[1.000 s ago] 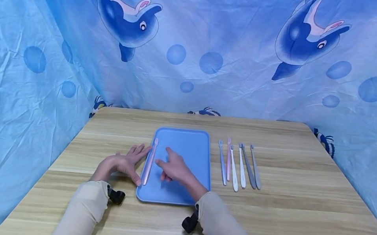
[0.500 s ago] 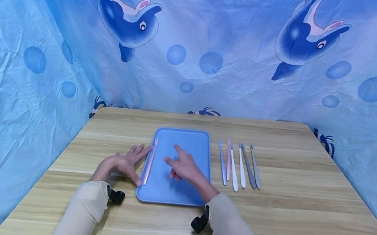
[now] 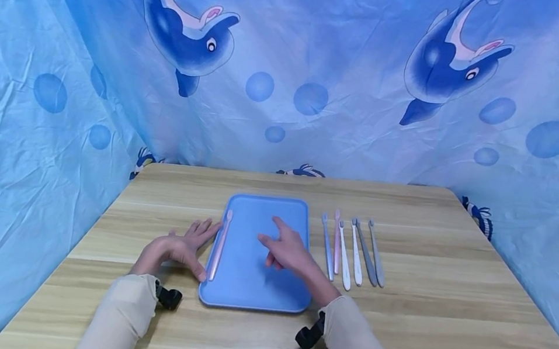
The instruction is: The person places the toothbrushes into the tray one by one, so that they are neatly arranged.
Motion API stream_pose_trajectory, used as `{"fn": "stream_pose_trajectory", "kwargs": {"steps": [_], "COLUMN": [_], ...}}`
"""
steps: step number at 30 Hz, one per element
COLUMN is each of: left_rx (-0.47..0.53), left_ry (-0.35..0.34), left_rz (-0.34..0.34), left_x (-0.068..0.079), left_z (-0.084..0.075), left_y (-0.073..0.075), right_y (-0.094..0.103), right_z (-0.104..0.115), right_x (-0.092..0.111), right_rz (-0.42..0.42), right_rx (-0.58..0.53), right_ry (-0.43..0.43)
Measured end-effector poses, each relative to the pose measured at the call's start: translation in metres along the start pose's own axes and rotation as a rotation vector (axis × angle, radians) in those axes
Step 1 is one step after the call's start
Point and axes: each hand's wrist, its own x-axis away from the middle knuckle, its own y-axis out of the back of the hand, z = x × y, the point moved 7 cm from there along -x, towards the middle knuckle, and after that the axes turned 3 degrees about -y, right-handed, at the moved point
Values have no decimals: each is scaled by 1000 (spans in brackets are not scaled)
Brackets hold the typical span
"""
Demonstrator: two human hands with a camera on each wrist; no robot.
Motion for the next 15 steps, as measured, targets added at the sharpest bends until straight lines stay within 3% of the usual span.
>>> {"fn": "stream_pose_trajectory", "kwargs": {"steps": [4,15], "left_rx": [2,-34], "left_ry": [-3,7], "left_rz": [1,-43], "left_x": [1,-11], "left_z": [-1,18], "left_y": [0,-5], "right_y": [10,34], "right_z": [-5,-11], "right_x": [2,7], "right_rz": [-9,-72], "right_rx": [-15,-9], "right_ry": [-15,-18]}}
